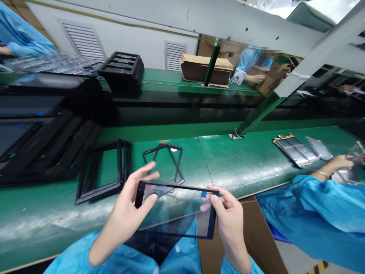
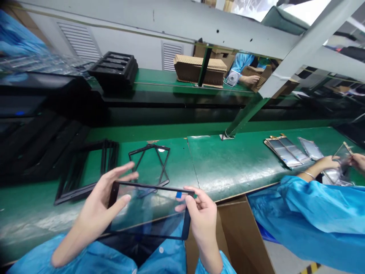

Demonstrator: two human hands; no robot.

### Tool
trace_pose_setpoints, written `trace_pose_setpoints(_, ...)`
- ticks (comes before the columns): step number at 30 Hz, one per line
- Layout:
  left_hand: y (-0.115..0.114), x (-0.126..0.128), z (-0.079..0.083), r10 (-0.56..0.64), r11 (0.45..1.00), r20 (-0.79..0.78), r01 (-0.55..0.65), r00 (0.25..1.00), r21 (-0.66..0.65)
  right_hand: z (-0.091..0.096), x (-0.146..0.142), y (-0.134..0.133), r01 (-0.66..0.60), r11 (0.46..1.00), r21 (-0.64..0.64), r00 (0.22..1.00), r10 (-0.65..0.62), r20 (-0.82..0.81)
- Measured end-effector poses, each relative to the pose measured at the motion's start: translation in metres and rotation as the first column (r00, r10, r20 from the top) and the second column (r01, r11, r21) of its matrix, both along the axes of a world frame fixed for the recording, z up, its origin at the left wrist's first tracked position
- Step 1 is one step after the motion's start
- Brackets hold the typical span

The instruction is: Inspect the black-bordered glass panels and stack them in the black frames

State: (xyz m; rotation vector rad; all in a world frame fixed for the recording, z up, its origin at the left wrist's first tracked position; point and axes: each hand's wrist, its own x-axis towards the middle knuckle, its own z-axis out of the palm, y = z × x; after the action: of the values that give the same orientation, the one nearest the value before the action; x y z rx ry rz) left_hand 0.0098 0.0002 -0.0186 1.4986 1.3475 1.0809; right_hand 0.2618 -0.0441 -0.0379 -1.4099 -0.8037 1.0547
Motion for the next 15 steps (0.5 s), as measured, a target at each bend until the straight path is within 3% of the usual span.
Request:
trace_pose_setpoints(2,0.007,0.000,0.005,-0.078,0.971,-0.250,0.130,0.965,0.198,0.003,-0.003,-0.003,-0.019,1.000,0.001,0.999,0.019,0.043)
trace_pose_setpoints(3,0.011,0.000,0.008,-0.137,0.945,-0.359,0.231,0.923,0.233,0.003,-0.004,-0.004,-0.023,1.000,0.004,0.998,0.022,0.058)
trace_pose_setpoints(6,0.024,0.001,0.015,-0.314,0.873,-0.492,0.451,0.812,0.187,0.003,-0.007,-0.008,-0.006,1.000,0.017,0.996,0.005,0.084)
trace_pose_setpoints(9,0.029,0.002,0.016,-0.388,0.853,-0.459,0.500,0.799,0.150,0.002,-0.006,-0.011,-0.013,1.000,0.025,0.996,0.011,0.091)
trace_pose_setpoints(15,0.021,0.004,0.015,-0.368,0.847,-0.481,0.500,0.796,0.179,0.003,-0.007,-0.010,-0.018,1.000,0.025,0.997,0.016,0.073)
